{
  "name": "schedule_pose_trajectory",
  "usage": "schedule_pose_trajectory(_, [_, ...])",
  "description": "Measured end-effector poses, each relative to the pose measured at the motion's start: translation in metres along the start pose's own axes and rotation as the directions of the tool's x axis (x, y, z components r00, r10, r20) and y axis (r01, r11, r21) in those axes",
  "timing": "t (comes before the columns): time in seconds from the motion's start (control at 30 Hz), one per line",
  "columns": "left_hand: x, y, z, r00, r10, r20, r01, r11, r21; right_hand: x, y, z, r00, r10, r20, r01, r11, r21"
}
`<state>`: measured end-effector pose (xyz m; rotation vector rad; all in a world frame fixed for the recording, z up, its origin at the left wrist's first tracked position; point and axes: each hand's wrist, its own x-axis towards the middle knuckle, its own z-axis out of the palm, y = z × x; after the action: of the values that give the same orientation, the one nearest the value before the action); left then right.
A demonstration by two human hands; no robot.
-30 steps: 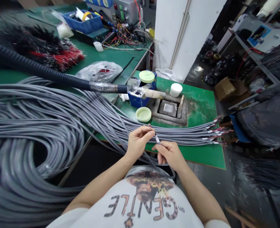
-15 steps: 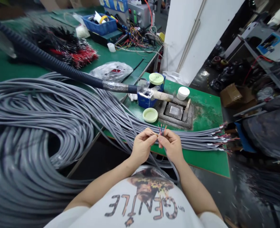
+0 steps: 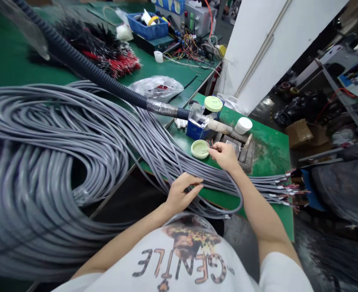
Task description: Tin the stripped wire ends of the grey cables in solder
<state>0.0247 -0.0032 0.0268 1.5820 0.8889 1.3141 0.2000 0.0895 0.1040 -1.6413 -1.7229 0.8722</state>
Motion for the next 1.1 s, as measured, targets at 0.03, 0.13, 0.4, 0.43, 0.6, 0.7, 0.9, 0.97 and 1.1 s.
schedule_pose_trajectory(0.03, [-0.003,-0.004,-0.003,0.997,0.082,0.004,-0.082,0.994,0.074,0.01,0.002,0.002,1.0,0.004,0.027,-0.003,0.999,-0.05])
schedule_pose_trajectory(0.13, [-0.008,-0.018,-0.007,0.976,0.21,0.053,-0.216,0.96,0.177,0.032,0.006,0.01,0.996,0.003,0.089,0.021,0.965,-0.263])
schedule_pose_trajectory(0.4, [-0.01,-0.033,-0.008,0.934,0.301,0.191,-0.346,0.894,0.284,0.057,0.008,0.026,0.992,0.02,0.126,0.044,0.874,-0.484])
schedule_pose_trajectory(0.43, [-0.01,-0.033,-0.009,0.933,0.307,0.189,-0.351,0.893,0.282,0.059,0.009,0.027,0.992,0.024,0.127,0.042,0.868,-0.495])
schedule_pose_trajectory(0.6, [-0.01,-0.032,-0.009,0.929,0.325,0.178,-0.363,0.893,0.267,0.065,0.012,0.03,0.992,0.029,0.121,0.038,0.858,-0.512])
schedule_pose_trajectory(0.7, [-0.01,-0.032,-0.01,0.929,0.323,0.181,-0.363,0.892,0.27,0.06,0.009,0.022,0.993,0.016,0.115,0.043,0.87,-0.491])
schedule_pose_trajectory(0.9, [-0.011,-0.033,-0.011,0.929,0.33,0.166,-0.364,0.895,0.256,0.036,0.038,-0.04,0.997,0.017,-0.074,-0.039,0.948,-0.315])
schedule_pose_trajectory(0.97, [-0.011,-0.033,-0.012,0.931,0.322,0.172,-0.358,0.899,0.253,0.03,0.062,-0.061,0.981,0.087,-0.176,-0.135,0.95,-0.281])
schedule_pose_trajectory(1.1, [-0.013,-0.036,-0.011,0.933,0.315,0.172,-0.351,0.9,0.257,0.027,0.106,-0.08,0.942,0.164,-0.294,-0.248,0.929,-0.276])
